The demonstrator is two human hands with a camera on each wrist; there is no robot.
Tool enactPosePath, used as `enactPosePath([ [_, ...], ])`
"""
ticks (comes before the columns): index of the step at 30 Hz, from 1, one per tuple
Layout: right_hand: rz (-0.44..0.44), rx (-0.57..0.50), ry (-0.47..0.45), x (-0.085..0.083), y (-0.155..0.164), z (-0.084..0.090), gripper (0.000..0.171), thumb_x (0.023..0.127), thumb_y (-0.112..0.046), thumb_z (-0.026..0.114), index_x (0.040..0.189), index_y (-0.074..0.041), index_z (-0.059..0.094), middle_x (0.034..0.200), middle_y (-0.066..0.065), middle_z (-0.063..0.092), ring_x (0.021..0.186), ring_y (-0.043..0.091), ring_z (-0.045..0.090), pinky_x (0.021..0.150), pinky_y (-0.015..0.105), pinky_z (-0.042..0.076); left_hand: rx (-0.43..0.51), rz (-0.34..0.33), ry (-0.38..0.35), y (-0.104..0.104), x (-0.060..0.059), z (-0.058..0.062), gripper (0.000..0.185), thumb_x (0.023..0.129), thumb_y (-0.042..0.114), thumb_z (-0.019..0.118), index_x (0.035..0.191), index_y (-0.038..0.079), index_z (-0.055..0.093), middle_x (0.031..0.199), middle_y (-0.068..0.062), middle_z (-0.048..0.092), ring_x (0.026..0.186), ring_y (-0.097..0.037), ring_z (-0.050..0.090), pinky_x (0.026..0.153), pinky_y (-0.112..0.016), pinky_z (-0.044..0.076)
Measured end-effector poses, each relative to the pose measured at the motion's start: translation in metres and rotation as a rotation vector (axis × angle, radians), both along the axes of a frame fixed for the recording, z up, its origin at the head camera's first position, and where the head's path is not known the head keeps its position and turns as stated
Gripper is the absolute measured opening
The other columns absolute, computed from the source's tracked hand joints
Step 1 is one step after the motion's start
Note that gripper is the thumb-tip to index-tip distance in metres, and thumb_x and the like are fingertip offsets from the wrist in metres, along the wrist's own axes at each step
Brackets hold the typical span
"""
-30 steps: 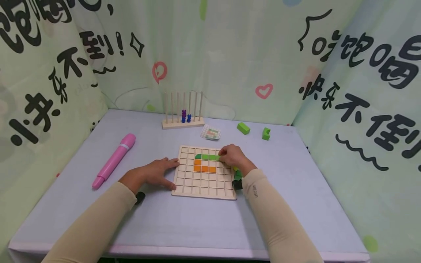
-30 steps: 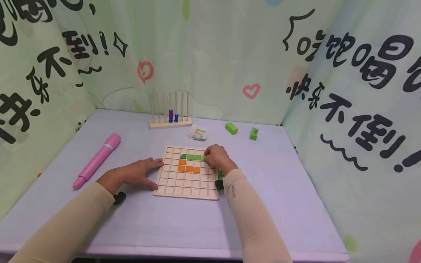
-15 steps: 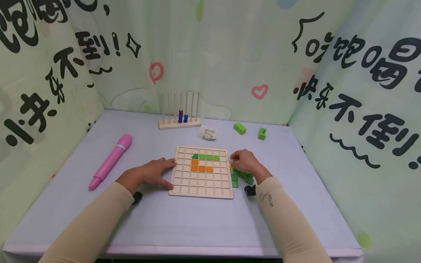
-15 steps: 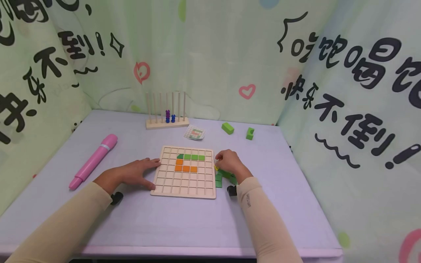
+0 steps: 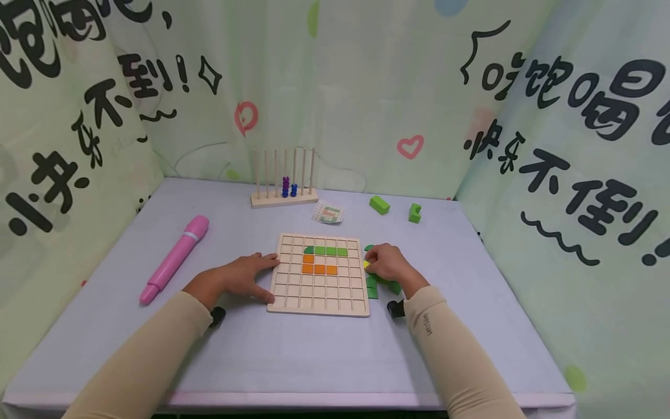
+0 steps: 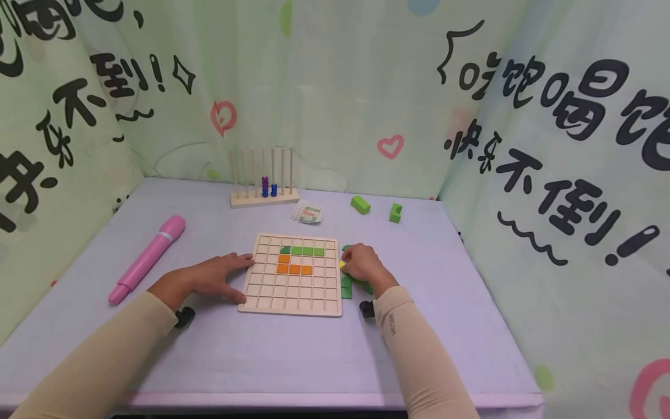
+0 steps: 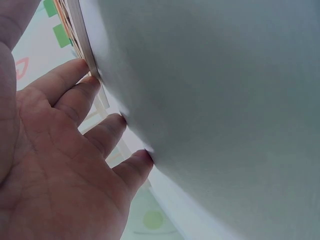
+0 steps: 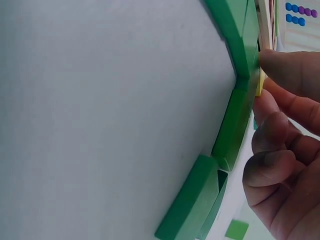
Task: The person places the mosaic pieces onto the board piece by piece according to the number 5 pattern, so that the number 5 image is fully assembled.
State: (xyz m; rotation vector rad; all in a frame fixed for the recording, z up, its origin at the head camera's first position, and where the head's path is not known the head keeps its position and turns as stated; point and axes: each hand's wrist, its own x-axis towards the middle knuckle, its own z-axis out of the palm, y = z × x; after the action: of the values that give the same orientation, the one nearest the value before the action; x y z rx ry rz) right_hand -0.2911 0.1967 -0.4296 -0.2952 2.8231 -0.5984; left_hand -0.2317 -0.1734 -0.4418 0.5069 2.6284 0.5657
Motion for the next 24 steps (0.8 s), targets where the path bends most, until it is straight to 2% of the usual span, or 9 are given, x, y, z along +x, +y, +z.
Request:
enactPosePath([
  [8,0.004,0.048,-0.016,0.000,-0.001,0.000,0.027,0.096,-0.017,0.072,0.120,-0.004,0.072,0.104,0.010,0.067,0.092,0.023,0.058,0.081,0.036,0.051,0.002,0.000,-0.003,0.001,0.002,0.001,0.102,0.081,0.054,0.086,0.162,0.016,0.038,0.173,-0.006,0.026,0.158,-0.046,0.017,0.124,-0.065,0.023],
  [11,-0.020,0.032,-0.016,0.002,0.001,0.002,0.021,0.095,-0.018,0.072,0.113,-0.006,0.072,0.103,0.009,0.066,0.091,0.023,0.058,0.078,0.035,0.050,0.000,-0.001,-0.001,0.001,0.002,0.001,0.102,0.081,0.053,0.085,0.162,0.016,0.037,0.173,-0.006,0.026,0.158,-0.045,0.017,0.124,-0.065,0.023],
  [17,-0.025,-0.029,0.006,0.005,0.008,0.006,0.013,0.092,-0.016,0.077,0.097,-0.007,0.068,0.090,0.006,0.062,0.084,0.022,0.055,0.072,0.031,0.045,-0.005,0.012,-0.008,0.001,0.002,0.004,0.102,0.081,0.052,0.086,0.162,0.017,0.037,0.173,-0.006,0.026,0.158,-0.045,0.017,0.124,-0.066,0.023],
  [24,-0.021,-0.059,-0.018,0.007,0.010,0.009,0.017,0.097,-0.015,0.071,0.111,-0.006,0.074,0.095,0.006,0.063,0.089,0.022,0.055,0.074,0.032,0.045,0.002,0.030,-0.025,0.004,0.003,0.005,0.101,0.080,0.051,0.087,0.162,0.017,0.038,0.173,-0.006,0.026,0.159,-0.045,0.016,0.124,-0.066,0.022],
])
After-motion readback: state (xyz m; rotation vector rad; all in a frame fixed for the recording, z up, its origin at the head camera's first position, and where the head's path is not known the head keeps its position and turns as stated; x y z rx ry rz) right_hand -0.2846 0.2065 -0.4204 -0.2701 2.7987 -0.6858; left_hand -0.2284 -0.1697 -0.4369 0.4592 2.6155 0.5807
